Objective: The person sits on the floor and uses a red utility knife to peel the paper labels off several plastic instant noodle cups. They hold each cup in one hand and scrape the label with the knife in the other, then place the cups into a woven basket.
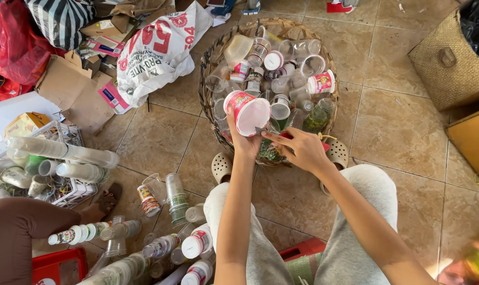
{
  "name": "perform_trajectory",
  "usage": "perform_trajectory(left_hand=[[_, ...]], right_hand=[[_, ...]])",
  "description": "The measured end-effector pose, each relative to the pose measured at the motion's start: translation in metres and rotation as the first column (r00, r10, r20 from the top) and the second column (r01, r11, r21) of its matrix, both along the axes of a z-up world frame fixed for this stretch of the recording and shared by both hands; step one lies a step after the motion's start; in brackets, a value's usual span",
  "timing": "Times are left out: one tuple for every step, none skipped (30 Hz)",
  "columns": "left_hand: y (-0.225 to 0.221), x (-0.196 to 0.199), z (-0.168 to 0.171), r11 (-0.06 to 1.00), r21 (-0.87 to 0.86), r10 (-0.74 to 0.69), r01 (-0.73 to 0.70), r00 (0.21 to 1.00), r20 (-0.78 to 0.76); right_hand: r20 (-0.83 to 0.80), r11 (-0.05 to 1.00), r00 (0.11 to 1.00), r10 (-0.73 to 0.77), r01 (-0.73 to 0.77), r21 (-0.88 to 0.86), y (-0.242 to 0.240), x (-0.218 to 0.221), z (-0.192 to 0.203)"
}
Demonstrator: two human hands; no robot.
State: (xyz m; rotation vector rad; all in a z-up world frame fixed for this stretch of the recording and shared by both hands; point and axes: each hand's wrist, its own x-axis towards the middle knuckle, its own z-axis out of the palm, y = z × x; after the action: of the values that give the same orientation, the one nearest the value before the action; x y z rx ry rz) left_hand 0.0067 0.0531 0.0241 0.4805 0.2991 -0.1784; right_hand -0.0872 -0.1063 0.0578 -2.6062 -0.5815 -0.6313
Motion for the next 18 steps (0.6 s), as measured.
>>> perform_trajectory(left_hand=[[0.000, 0.000, 0.000, 1.000, 0.003, 0.000, 0.000, 1.000, -0.005], [0.000, 0.001, 0.001, 1.000, 0.000, -0.002, 0.002, 1.000, -0.005], [-0.001, 0.003, 0.003, 1.000, -0.002, -0.004, 0.004, 1.000, 0.000], [0.001, 0.002, 0.006, 1.000, 0.001, -0.004, 0.004, 1.000, 0.000], [0.001, 0.002, 0.011, 1.000, 0.012, -0.020, 0.020, 1.000, -0.017], [0.001, 0.003, 0.016, 0.999, 0.024, -0.036, 0.037, 0.999, -0.033], [0.000, 0.005, 0.014, 0.999, 0.023, -0.037, 0.038, 0.999, -0.023], [-0.001, 0.007, 0.012, 1.000, 0.009, -0.017, 0.017, 0.999, -0.035], [-0.003, 0.007, 0.009, 1.000, -0.005, 0.003, -0.003, 0.999, -0.053], [-0.003, 0.006, 0.012, 1.000, -0.006, 0.002, -0.002, 0.999, -0.047], [-0.004, 0.005, 0.014, 1.000, -0.007, 0.000, -0.001, 0.999, -0.054], [-0.004, 0.004, 0.016, 1.000, -0.009, -0.002, 0.001, 0.998, -0.060], [-0.004, 0.005, 0.017, 1.000, -0.008, -0.001, 0.001, 0.998, -0.062], [-0.003, 0.006, 0.018, 1.000, -0.008, -0.016, 0.015, 0.998, -0.057], [-0.003, 0.005, 0.017, 0.999, -0.009, -0.031, 0.030, 0.998, -0.057], [-0.003, 0.003, 0.017, 1.000, -0.008, -0.031, 0.031, 0.998, -0.063], [-0.004, 0.002, 0.019, 1.000, -0.019, -0.020, 0.019, 0.998, -0.066], [-0.004, 0.002, 0.020, 0.999, -0.031, -0.010, 0.008, 0.998, -0.069]], right_hand=[[-0.005, 1.000, 1.000, 0.000, 0.000, 0.003, 0.002, -0.002, 0.008], [-0.015, 1.000, 1.000, -0.004, 0.004, 0.009, 0.003, -0.003, 0.016], [-0.019, 1.000, 1.000, -0.007, 0.008, 0.015, 0.004, -0.002, 0.024], [-0.020, 1.000, 1.000, -0.007, 0.008, 0.017, 0.003, -0.001, 0.017], [-0.010, 1.000, 1.000, -0.028, 0.028, -0.014, 0.001, 0.003, 0.011], [0.001, 0.998, 0.999, -0.048, 0.048, -0.045, -0.001, 0.006, 0.006], [0.012, 0.998, 0.999, -0.049, 0.049, -0.045, -0.001, 0.007, 0.004], [0.022, 0.997, 0.998, -0.063, 0.064, -0.046, -0.002, 0.009, 0.002], [0.028, 0.996, 0.997, -0.077, 0.079, -0.047, -0.001, 0.009, -0.001], [0.034, 0.996, 0.996, -0.078, 0.080, -0.047, 0.000, 0.007, 0.006], [0.037, 0.997, 0.997, -0.074, 0.075, -0.034, 0.002, 0.006, 0.013], [0.041, 0.997, 0.997, -0.069, 0.070, -0.020, 0.004, 0.004, 0.019], [0.039, 0.997, 0.997, -0.069, 0.070, -0.018, 0.001, 0.008, 0.010], [0.051, 0.995, 0.995, -0.084, 0.086, -0.046, -0.001, 0.012, 0.001], [0.059, 0.992, 0.993, -0.099, 0.103, -0.073, -0.004, 0.014, -0.010], [0.053, 0.992, 0.994, -0.099, 0.103, -0.073, -0.002, 0.011, -0.004], [0.060, 0.993, 0.994, -0.092, 0.096, -0.072, -0.001, 0.009, 0.002], [0.066, 0.993, 0.994, -0.085, 0.089, -0.071, 0.001, 0.008, 0.009]])
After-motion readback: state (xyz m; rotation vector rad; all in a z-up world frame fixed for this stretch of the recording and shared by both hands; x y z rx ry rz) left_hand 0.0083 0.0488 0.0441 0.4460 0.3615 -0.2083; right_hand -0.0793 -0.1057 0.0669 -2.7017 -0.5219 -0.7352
